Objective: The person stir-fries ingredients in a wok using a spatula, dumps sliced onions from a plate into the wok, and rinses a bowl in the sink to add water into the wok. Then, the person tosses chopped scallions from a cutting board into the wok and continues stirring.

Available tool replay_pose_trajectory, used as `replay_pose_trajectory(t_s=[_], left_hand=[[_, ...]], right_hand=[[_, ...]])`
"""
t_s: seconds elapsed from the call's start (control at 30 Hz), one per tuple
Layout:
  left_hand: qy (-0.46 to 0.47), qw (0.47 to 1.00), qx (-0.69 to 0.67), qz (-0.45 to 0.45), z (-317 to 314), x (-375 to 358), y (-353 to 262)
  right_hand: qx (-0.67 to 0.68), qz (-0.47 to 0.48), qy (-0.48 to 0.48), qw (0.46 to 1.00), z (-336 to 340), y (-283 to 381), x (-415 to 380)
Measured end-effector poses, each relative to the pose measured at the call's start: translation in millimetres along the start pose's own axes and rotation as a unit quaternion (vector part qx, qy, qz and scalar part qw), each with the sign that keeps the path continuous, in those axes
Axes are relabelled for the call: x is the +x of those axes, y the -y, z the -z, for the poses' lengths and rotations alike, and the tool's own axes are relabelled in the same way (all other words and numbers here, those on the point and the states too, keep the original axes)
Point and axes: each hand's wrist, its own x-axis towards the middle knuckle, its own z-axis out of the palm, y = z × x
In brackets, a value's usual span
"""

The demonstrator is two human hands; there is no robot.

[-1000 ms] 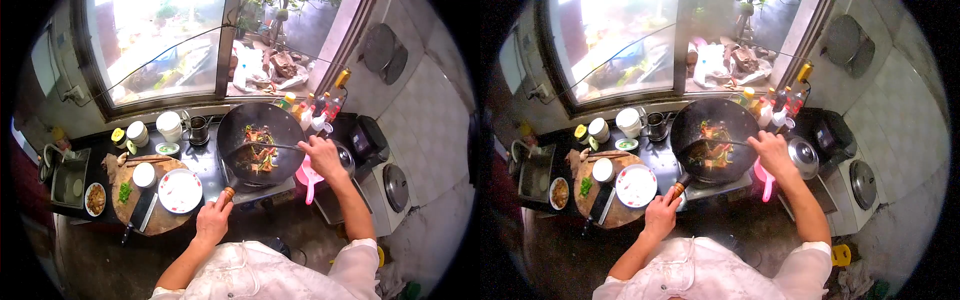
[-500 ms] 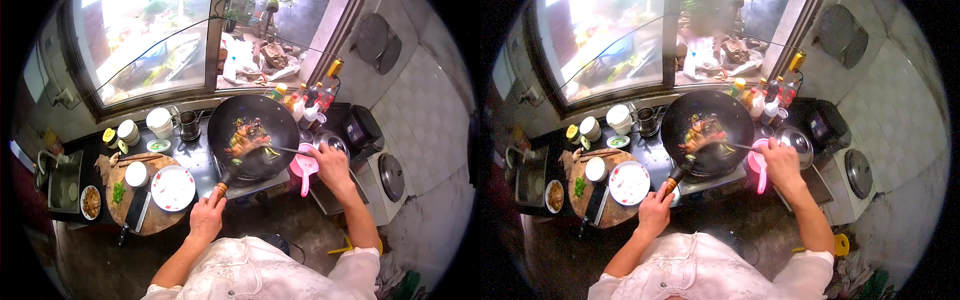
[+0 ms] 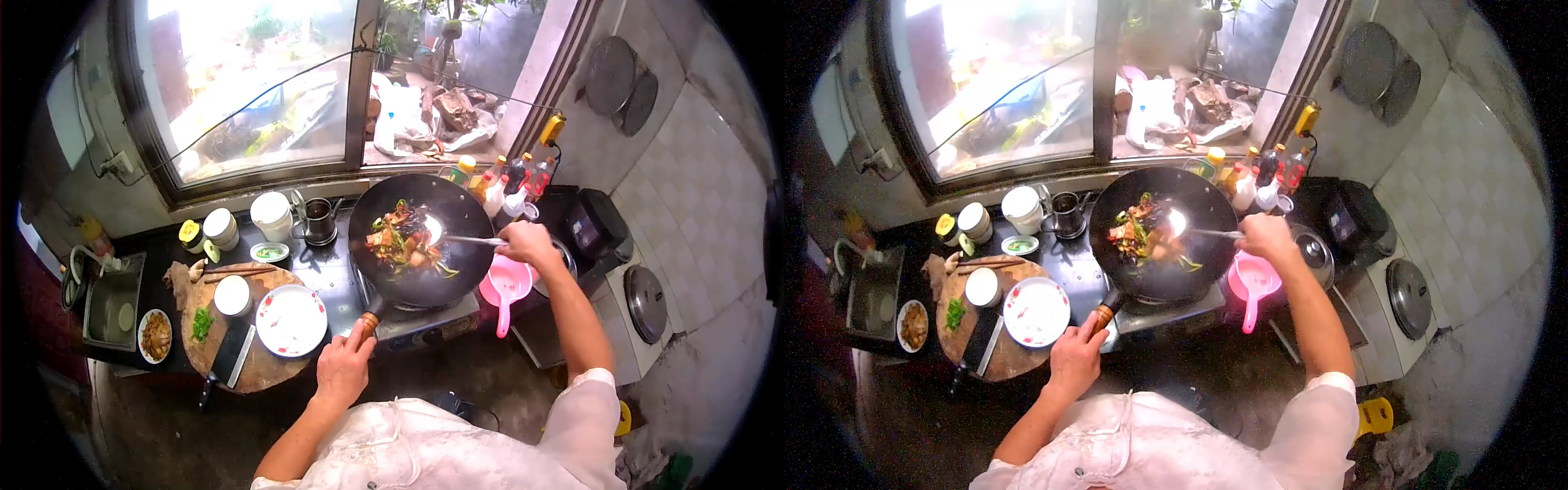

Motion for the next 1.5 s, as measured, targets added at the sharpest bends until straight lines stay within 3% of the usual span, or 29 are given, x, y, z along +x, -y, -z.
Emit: replay_pose_trajectory(t_s=[0.13, 0.37, 0.5, 0.6, 0.73, 0.83, 0.93, 1.0, 1.13, 1.2, 1.27, 1.33, 1.5], left_hand=[[-0.003, 1.0, -0.004, 0.002, 1.2, -0.2, 0.0], [-0.025, 1.0, -0.002, 0.007, -0.9, -0.1, -1.0], [-0.021, 1.0, 0.001, 0.01, 0.6, 0.8, -1.8], [-0.021, 1.0, 0.001, 0.011, -1.7, -2.0, -1.1], [-0.023, 1.0, 0.011, 0.006, -2.8, -1.7, -1.9], [-0.025, 1.0, 0.008, 0.005, -2.7, -0.8, -0.1], [-0.021, 1.0, 0.008, 0.007, -3.0, -0.6, -0.7], [-0.018, 1.0, 0.006, 0.008, -2.6, -0.9, -0.7], [-0.013, 1.0, 0.006, 0.014, -0.3, -2.6, -0.9], [-0.012, 1.0, 0.008, 0.012, -1.0, -2.2, 0.1], [-0.01, 1.0, 0.011, 0.013, 1.7, -0.3, -2.1], [-0.012, 1.0, 0.012, 0.009, 0.3, 1.2, -2.5], [-0.008, 0.999, 0.03, -0.003, -2.0, 1.5, -2.4]], right_hand=[[-0.004, 0.042, -0.067, 0.997, 21.9, 2.7, -6.0], [-0.112, -0.032, -0.035, 0.993, 44.5, -30.7, 36.9], [-0.036, 0.102, -0.017, 0.994, 18.4, -12.1, 58.3], [0.027, 0.083, -0.008, 0.996, 45.0, -13.3, 27.3], [-0.055, 0.017, -0.03, 0.998, 58.0, -63.4, 12.4], [-0.12, -0.007, 0.033, 0.992, 57.2, -70.3, 13.7], [0.113, -0.023, 0.233, 0.966, 28.8, -52.9, 23.3], [0.275, 0.02, 0.272, 0.922, -24.4, -44.6, 39.0], [0.474, -0.012, 0.204, 0.857, -84.5, -27.7, 22.2], [0.494, -0.054, 0.178, 0.849, -92.4, -32.2, 12.3], [0.427, -0.058, 0.11, 0.895, -91.9, -42.7, 3.5], [0.262, -0.069, -0.001, 0.963, -55.3, -27.2, -18.7], [0.033, 0.016, -0.217, 0.975, -42.3, 18.8, -51.2]])
